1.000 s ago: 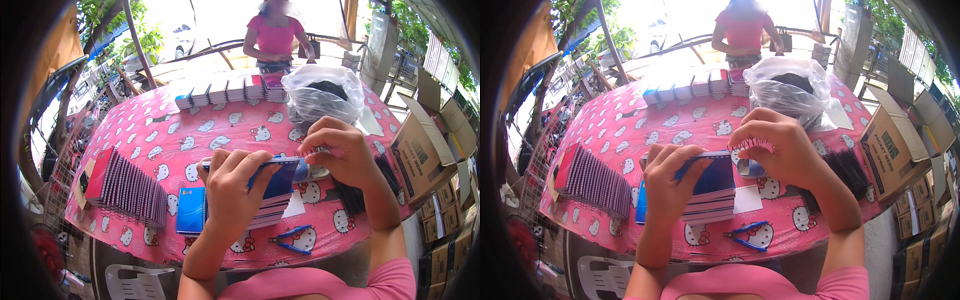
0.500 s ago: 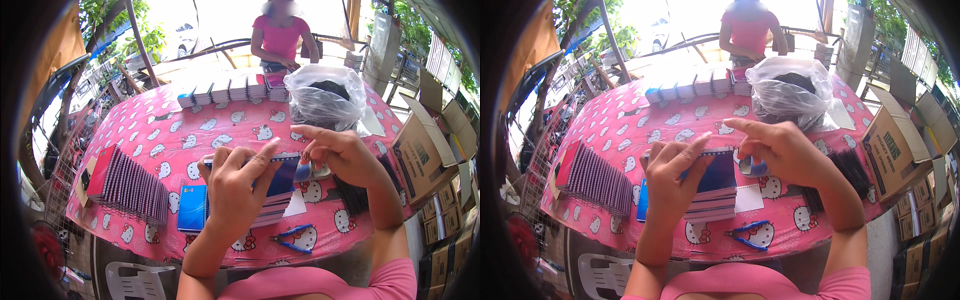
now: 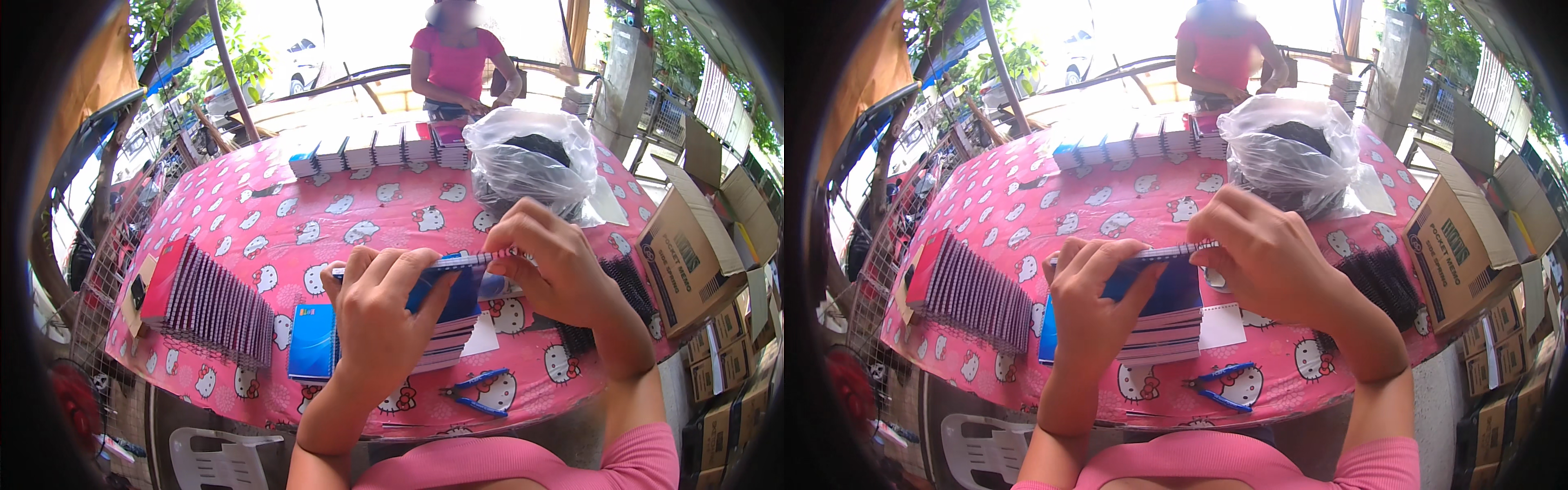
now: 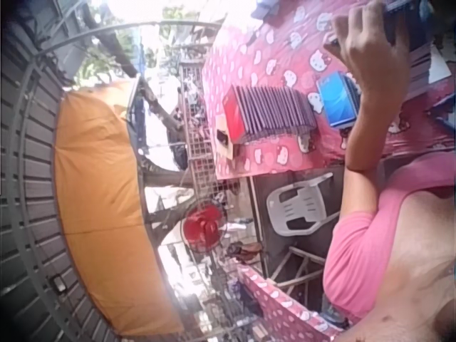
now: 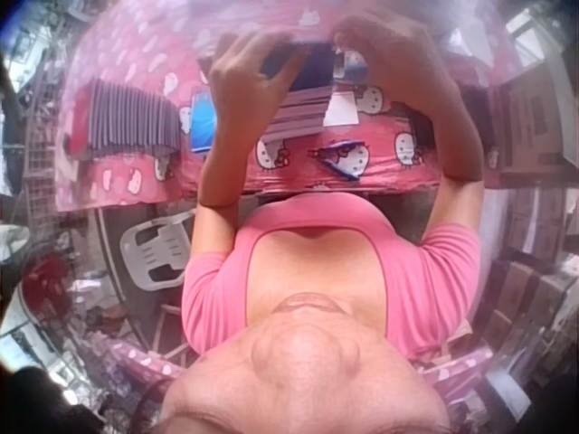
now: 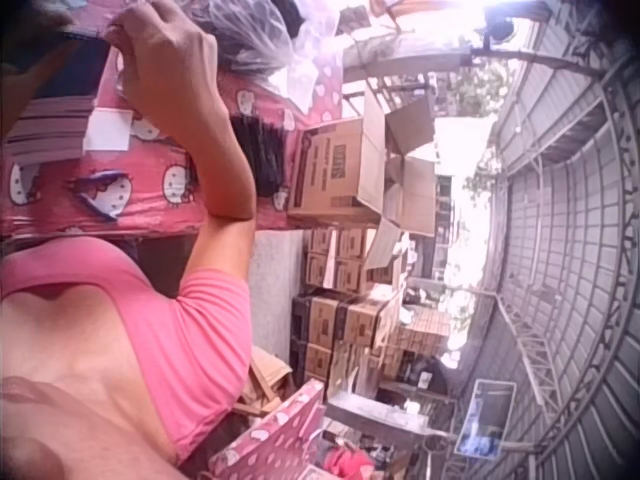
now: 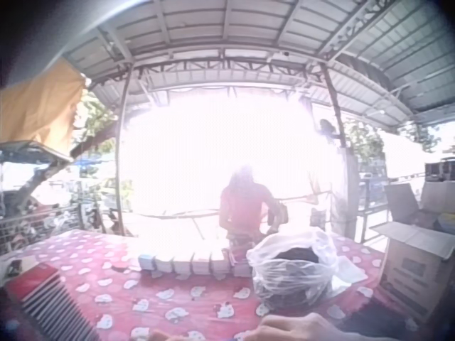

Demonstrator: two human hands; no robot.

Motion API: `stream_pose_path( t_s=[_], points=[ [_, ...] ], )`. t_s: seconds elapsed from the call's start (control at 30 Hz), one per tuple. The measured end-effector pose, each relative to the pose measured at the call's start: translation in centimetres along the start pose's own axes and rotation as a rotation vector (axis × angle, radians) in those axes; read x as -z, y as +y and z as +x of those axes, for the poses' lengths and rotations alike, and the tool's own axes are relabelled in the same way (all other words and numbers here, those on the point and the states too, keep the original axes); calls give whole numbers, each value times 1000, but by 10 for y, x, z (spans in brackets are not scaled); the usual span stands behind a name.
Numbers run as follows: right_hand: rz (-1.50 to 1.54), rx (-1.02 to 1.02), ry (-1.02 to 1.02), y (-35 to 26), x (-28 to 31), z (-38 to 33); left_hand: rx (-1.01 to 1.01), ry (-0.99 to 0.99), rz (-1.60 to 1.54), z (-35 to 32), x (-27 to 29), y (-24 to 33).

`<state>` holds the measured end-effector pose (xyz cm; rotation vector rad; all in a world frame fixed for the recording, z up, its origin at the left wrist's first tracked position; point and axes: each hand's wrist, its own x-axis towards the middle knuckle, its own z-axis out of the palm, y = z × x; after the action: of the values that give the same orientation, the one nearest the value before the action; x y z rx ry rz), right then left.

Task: The person assembles notebooks by threading a spiral wire through the pre-punched holes of a stack of pages and covers, then uses pliers to trim and secure the wire.

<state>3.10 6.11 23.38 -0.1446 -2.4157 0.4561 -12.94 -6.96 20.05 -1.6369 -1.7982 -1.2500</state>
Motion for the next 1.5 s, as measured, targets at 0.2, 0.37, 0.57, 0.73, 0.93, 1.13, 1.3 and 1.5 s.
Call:
stream_pose_path(
  t_s=[0.2,0.37,0.57,0.73,0.93,1.13,1.3,1.5],
  points=[
    [-95,-9,-87,-6,6,6,15,-32,15,0,3,3],
    [282,-378,-395,74,26,14,18,-28,-47,-5,6,-1],
    [-336,-674,-640,182,-77,-101,-33,77,-91,-2,7,-9],
    [-496,-447,-550,184,-87,-111,59,47,-115,-3,6,-10],
    [-355,-654,-329,178,-61,-68,8,93,-135,-1,3,-6],
    [208,-176,-128,107,-8,12,19,31,-109,1,2,-12],
    [435,-157,-164,80,23,30,28,16,-141,4,1,-9],
    [161,-48,-116,90,22,36,168,-19,-215,3,3,-13]
  ],
)
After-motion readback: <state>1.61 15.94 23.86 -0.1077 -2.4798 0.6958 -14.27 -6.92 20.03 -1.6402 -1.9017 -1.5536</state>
